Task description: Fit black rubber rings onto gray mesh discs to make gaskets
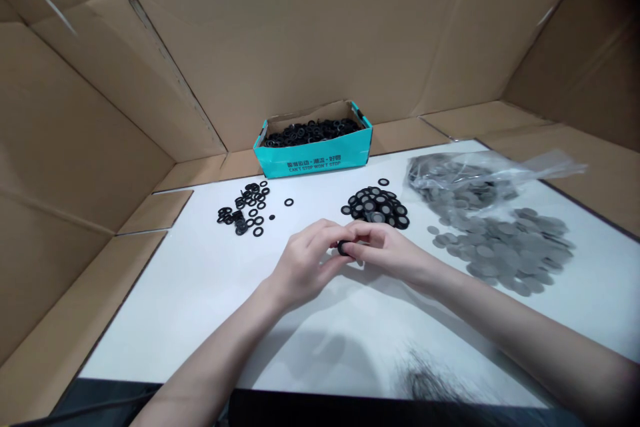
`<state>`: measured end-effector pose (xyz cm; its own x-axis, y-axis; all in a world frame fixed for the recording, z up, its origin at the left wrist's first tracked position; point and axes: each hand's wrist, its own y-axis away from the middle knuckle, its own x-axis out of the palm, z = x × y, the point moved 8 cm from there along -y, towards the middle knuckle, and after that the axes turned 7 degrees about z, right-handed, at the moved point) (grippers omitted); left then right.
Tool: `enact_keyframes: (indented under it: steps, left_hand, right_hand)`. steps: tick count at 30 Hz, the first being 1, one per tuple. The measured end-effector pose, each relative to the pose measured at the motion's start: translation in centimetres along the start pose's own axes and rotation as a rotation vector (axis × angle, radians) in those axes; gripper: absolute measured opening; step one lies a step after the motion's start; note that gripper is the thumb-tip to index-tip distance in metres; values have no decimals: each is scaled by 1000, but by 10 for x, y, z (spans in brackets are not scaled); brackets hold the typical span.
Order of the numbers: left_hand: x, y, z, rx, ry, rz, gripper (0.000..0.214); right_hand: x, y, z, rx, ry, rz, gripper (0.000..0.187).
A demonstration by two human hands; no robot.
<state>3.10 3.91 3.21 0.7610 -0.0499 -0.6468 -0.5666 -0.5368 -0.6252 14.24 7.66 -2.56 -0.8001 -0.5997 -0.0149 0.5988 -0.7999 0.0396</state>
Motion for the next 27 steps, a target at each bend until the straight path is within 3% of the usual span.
enact_keyframes:
  steps: [16,27]
  left_hand:
    - [-2,-1,-2,39,-3,0,34]
    - [7,-3,1,0,22,160,43]
  right_hand:
    - [1,3,7,-51,22,2,35]
    - [-4,1,8,-76,85,-14,24]
